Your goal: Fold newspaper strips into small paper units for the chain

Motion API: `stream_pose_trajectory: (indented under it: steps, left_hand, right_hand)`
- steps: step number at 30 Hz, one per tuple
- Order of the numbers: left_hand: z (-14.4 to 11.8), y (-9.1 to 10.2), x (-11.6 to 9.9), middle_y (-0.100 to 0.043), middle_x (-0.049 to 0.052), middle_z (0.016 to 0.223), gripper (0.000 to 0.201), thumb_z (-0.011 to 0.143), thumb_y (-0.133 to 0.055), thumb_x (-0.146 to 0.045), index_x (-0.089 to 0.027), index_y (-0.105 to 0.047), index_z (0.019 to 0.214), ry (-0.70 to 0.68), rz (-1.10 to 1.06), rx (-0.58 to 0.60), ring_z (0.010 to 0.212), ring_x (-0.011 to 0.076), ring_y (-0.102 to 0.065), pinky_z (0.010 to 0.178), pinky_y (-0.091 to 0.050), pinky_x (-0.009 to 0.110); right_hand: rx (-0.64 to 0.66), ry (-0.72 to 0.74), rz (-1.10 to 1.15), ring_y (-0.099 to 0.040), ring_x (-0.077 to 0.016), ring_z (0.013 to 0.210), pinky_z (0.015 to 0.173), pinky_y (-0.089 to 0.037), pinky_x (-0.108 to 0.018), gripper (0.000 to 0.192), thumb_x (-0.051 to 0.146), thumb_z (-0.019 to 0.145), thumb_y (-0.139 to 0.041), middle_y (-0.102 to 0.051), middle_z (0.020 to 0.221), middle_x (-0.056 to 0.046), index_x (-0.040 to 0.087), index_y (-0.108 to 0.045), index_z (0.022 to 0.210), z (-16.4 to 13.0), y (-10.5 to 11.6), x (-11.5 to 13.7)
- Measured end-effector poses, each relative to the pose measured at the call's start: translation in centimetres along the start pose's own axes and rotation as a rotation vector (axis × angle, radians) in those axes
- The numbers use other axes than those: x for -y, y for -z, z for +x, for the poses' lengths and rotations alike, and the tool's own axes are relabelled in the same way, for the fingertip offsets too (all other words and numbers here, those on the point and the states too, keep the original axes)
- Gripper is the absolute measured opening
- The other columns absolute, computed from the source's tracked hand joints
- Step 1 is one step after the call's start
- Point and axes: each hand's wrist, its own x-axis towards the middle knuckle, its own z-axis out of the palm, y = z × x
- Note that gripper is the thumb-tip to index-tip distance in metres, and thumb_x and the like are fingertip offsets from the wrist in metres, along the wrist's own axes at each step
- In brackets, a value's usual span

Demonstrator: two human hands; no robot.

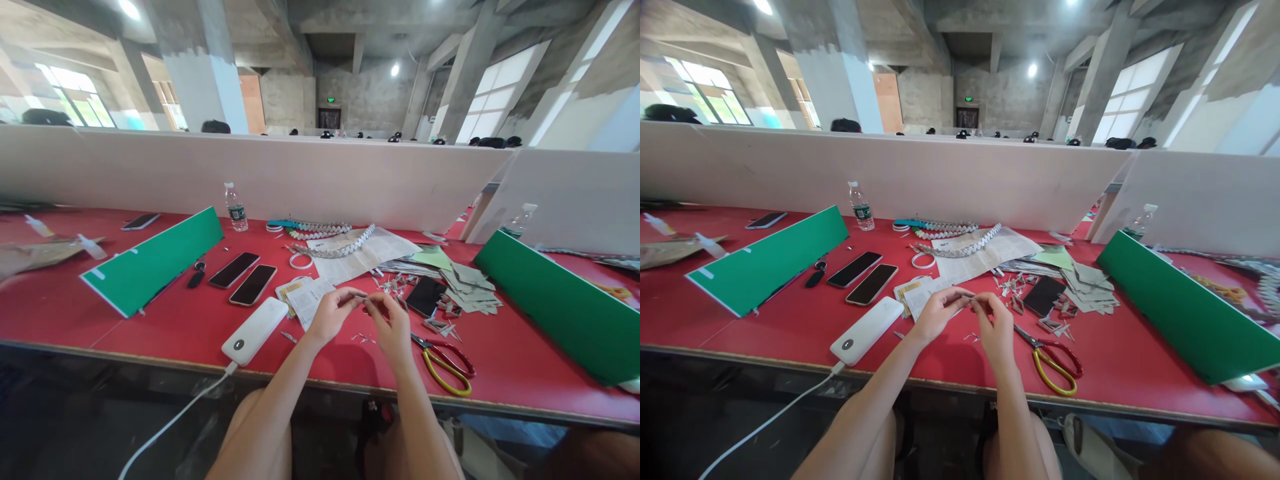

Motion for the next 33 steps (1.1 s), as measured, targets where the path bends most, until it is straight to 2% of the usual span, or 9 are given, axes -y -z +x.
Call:
stream_pose_trajectory:
  steps: [4,9,14,19,24,28,33]
  left_hand:
    - [-0.1,0.0,-0.4,-0.063,0.005,0.08,0.015,0.075,-0.064,-0.031,-0.017,-0.069,0.078,-0.103,0.219,-0.122,0.077,0.0167,-0.06,0.07,-0.047,0.026]
    - [-0.2,0.2,-0.8,-0.06,0.002,0.067,0.017,0.076,-0.062,-0.026,-0.015,-0.064,0.064,-0.132,0.344,-0.127,0.068,0.0146,-0.056,0.065,-0.044,0.025]
    - [0.1,-0.1,-0.6,-0.062,0.003,0.068,0.015,0.076,-0.061,-0.025,-0.015,-0.067,0.066,-0.078,0.368,-0.105,0.068,0.0152,-0.057,0.065,-0.043,0.025]
    - [0.3,0.2,-0.2,-0.065,0.005,0.074,0.017,0.078,-0.056,-0.025,-0.015,-0.069,0.073,0.001,0.371,-0.09,0.072,0.0169,-0.058,0.065,-0.043,0.026]
    - [0.1,0.4,-0.2,-0.063,0.004,0.07,0.017,0.078,-0.055,-0.023,-0.015,-0.065,0.067,-0.023,0.406,-0.141,0.07,0.0163,-0.057,0.066,-0.042,0.026]
    - [-0.1,0.1,-0.2,-0.06,0.002,0.067,0.017,0.08,-0.053,-0.021,-0.016,-0.062,0.065,-0.046,0.451,-0.126,0.069,0.0153,-0.055,0.064,-0.041,0.025]
    - [-0.2,-0.4,-0.2,-0.063,0.004,0.079,0.012,0.08,-0.054,-0.022,-0.017,-0.065,0.077,-0.086,0.354,-0.162,0.078,0.0162,-0.059,0.069,-0.044,0.025]
  right_hand:
    - [-0.009,0.006,0.032,-0.059,-0.0158,0.067,0.064,-0.046,-0.026,0.018,0.033,0.083,-0.052,-0.062,0.071,-0.003,0.018,-0.06,0.08,0.0,0.2,-0.3]
    - [0.059,-0.03,0.11,-0.059,-0.0165,0.068,0.065,-0.046,-0.027,0.019,0.036,0.082,-0.053,-0.063,0.072,-0.004,0.018,-0.06,0.081,0.1,-0.1,-0.8]
    - [0.045,-0.019,0.043,-0.055,-0.0145,0.062,0.062,-0.044,-0.025,0.022,0.037,0.082,-0.054,-0.061,0.065,-0.002,0.018,-0.058,0.072,0.2,0.1,-1.0]
    - [0.037,-0.085,0.044,-0.056,-0.0154,0.064,0.061,-0.044,-0.025,0.022,0.037,0.082,-0.053,-0.062,0.068,-0.003,0.017,-0.061,0.079,0.1,-0.3,-1.1]
    - [0.046,-0.082,0.068,-0.055,-0.015,0.065,0.062,-0.043,-0.025,0.024,0.038,0.083,-0.052,-0.061,0.069,-0.003,0.016,-0.06,0.08,-0.1,-0.7,-0.8]
    - [0.074,-0.055,0.048,-0.052,-0.0137,0.061,0.06,-0.041,-0.025,0.023,0.037,0.082,-0.054,-0.057,0.064,-0.001,0.018,-0.055,0.07,0.0,-0.5,-1.0]
    - [0.06,-0.039,0.109,-0.054,-0.0147,0.065,0.064,-0.044,-0.026,0.021,0.037,0.084,-0.051,-0.057,0.067,-0.001,0.019,-0.052,0.074,0.1,-0.5,-1.1]
